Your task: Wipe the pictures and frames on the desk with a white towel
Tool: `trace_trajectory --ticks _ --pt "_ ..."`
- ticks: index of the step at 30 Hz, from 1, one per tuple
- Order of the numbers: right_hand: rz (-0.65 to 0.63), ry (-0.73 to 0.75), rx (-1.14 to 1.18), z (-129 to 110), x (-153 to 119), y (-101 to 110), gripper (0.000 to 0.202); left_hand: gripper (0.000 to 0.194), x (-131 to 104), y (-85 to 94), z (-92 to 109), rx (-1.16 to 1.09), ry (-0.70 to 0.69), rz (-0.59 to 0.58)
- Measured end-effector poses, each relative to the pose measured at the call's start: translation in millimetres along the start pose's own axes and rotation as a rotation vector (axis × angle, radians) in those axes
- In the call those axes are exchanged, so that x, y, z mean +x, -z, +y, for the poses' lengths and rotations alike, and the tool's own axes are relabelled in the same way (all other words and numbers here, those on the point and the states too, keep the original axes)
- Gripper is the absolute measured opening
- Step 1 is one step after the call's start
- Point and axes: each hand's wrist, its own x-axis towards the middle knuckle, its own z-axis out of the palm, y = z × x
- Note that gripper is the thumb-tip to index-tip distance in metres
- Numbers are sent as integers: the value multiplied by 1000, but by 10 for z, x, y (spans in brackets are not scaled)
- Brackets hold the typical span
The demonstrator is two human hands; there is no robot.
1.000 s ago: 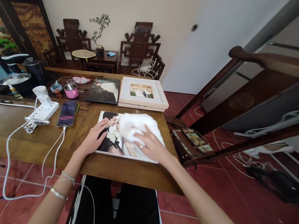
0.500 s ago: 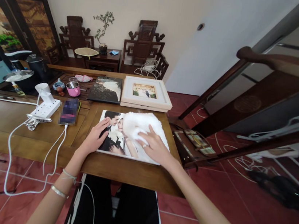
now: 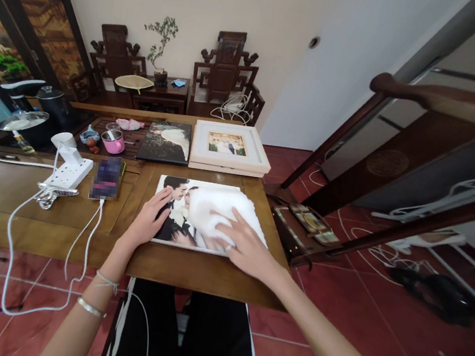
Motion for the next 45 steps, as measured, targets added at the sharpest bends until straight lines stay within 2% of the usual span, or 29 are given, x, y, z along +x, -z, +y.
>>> trace_trajectory --ticks 5,9,12,20,24,26,29,34,37,39,42,45 --pt "80 -81 -107 431 530 -63 26 46 -7 2 -11 3 7 -5" --pt "97 -95 -127 513 684 -101 26 45 -11 -3 -17 -7 17 1" --pt "64 -57 -112 346 536 -111 24 45 -12 -8 -20 -7 22 2" --pt "-85 58 -9 -506 -307 -81 26 46 -15 -18 -25 1 18 -3" --pt "-109 101 -3 -642 -440 -74 27 46 -12 -9 -7 0 18 -2" --pt "-116 81 -2 -589 -382 -53 27 46 -12 -7 -3 -1 12 0" --pt "-117 35 -13 -377 -181 -1 24 45 -15 -6 -5 0 8 -2" --pt "-68 63 -73 218 263 55 25 45 -21 -7 -14 4 6 -1" --pt "-25 5 -97 567 472 50 26 46 -22 -8 -16 5 8 -8" --pt "4 -47 -90 713 555 39 29 46 -21 -7 -13 2 14 -9" --pt "37 -99 -72 734 574 24 30 45 -19 -8 -9 -7 10 2" --pt "33 -74 -66 516 448 8 27 45 -17 -15 -10 -11 9 11"
